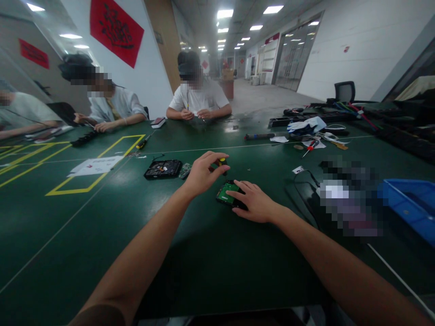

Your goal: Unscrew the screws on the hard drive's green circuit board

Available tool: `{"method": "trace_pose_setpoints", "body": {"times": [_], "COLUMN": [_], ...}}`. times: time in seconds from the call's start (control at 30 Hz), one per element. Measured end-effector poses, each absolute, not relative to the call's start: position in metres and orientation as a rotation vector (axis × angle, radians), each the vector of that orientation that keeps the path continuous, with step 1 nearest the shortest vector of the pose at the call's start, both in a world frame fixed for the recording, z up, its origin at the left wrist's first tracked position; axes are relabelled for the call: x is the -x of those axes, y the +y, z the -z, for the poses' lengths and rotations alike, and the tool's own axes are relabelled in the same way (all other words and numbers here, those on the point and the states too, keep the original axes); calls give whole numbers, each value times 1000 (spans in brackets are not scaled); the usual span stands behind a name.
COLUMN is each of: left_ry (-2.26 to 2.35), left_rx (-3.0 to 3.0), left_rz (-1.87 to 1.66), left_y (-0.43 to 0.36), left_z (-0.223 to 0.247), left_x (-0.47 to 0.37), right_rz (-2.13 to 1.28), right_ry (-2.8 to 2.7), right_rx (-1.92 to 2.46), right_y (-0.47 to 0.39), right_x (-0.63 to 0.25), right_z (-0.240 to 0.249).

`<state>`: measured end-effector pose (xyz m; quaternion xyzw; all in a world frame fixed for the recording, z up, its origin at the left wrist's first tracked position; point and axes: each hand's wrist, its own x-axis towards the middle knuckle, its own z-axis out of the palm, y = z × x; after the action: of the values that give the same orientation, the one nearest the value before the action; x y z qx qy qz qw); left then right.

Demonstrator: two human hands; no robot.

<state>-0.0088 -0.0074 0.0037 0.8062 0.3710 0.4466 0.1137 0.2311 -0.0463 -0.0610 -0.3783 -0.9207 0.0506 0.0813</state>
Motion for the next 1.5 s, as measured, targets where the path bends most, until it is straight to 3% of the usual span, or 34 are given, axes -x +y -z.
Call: {"method": "trace_pose_setpoints", "body": {"times": [0.6, 1.1, 1.5], "left_ry": [959, 1130, 947], "left_rx": [-2300, -2365, -2233], "left_rz": [-1218, -1342, -1274], "left_y": [0, -7, 1], "left_z": [5, -7, 4], "left_x": [13, 12, 12], "right_rz": [-168, -180, -168], "right_ry": [-2751, -2755, -2752], "right_rx": [1137, 1141, 1141], "right_y": [-47, -47, -46], "right_x": [-230, -230, -231], "right_z": [61, 58, 62]}}
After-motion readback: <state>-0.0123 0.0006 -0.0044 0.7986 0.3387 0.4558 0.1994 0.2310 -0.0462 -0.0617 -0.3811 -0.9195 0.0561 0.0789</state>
